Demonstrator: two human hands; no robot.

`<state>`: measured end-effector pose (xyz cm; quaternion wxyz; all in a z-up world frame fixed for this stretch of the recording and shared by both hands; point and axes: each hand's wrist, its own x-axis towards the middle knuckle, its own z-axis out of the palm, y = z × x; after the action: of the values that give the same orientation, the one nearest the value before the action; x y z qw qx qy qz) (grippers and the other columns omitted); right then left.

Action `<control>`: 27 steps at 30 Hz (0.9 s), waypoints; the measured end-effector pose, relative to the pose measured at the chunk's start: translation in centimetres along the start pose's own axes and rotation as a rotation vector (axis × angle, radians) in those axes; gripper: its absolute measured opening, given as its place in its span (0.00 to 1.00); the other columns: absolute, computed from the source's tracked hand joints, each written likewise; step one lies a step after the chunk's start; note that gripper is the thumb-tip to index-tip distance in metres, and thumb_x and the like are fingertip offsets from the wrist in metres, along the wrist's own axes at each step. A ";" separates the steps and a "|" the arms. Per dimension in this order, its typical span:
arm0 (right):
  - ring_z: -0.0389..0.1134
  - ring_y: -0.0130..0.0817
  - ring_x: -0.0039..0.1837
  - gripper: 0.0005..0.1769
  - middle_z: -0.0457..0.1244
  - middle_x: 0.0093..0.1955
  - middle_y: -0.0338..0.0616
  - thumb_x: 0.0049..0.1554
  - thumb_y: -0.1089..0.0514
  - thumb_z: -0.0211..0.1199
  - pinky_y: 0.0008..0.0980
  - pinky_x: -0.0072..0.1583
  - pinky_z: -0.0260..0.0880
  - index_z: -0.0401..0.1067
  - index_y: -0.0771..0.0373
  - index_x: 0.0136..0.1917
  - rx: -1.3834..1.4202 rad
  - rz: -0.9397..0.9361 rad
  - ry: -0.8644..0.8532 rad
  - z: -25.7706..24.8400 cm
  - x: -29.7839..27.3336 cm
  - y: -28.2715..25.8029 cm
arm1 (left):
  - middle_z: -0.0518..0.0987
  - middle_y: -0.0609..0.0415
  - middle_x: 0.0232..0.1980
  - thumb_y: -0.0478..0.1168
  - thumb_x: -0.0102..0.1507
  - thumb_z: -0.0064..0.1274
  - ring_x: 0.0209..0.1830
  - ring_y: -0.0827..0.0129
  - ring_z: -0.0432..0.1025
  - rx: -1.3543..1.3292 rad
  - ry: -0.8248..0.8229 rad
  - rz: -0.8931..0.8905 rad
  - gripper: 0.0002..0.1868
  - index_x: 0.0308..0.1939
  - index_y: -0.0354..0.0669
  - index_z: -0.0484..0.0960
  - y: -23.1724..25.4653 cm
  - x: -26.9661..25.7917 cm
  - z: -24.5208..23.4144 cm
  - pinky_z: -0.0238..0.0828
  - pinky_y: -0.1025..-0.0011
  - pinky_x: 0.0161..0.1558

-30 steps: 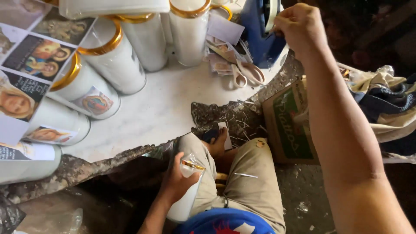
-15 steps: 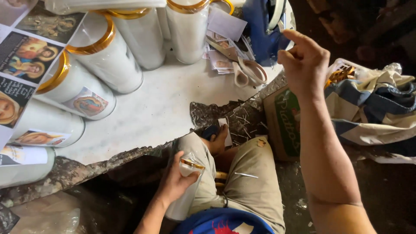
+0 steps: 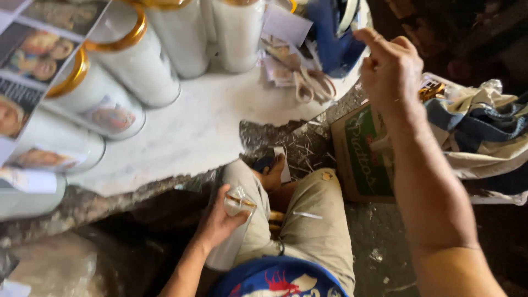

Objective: Cutting plastic labels with scissors and applying them to tall white candles

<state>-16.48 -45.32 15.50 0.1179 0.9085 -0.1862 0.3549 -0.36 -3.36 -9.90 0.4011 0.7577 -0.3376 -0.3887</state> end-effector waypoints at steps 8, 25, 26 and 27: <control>0.61 0.43 0.44 0.40 0.64 0.47 0.69 0.71 0.91 0.59 0.38 0.50 0.62 0.58 0.69 0.88 0.892 0.279 -0.141 -4.7 -8.0 -12.0 | 0.64 0.44 0.71 0.56 0.53 0.66 0.69 0.62 0.63 -0.313 -0.021 0.057 0.61 0.78 0.39 0.44 1.9 -2.5 1.4 0.54 0.65 0.71; 0.66 0.32 0.28 0.21 0.66 0.28 0.47 0.58 0.59 0.70 0.31 0.33 0.66 0.69 0.70 0.60 1.165 0.595 -0.806 -0.1 -13.1 -27.3 | 0.75 0.32 0.65 0.69 0.51 0.60 0.67 0.45 0.71 0.249 -0.135 -0.167 0.63 0.77 0.36 0.50 9.8 -3.0 -1.6 0.65 0.53 0.69; 0.66 0.32 0.28 0.21 0.66 0.28 0.47 0.58 0.59 0.70 0.31 0.33 0.66 0.69 0.70 0.60 1.164 0.598 -0.805 1.2 -13.9 -27.2 | 0.75 0.32 0.65 0.69 0.51 0.60 0.67 0.45 0.71 0.250 -0.138 -0.166 0.63 0.77 0.36 0.50 10.3 -3.1 -1.6 0.65 0.53 0.69; 0.67 0.34 0.28 0.20 0.65 0.25 0.44 0.56 0.55 0.72 0.34 0.34 0.67 0.73 0.66 0.58 0.997 0.595 -0.824 2.5 -14.8 -27.1 | 0.77 0.31 0.62 0.64 0.53 0.60 0.65 0.42 0.72 0.268 -0.125 -0.154 0.59 0.76 0.33 0.51 10.9 -3.3 -1.6 0.68 0.51 0.66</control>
<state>-13.59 -17.92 1.33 -0.4935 0.8252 -0.2715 0.0427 -2.74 -5.01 1.18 0.2437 0.8025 -0.3515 -0.4161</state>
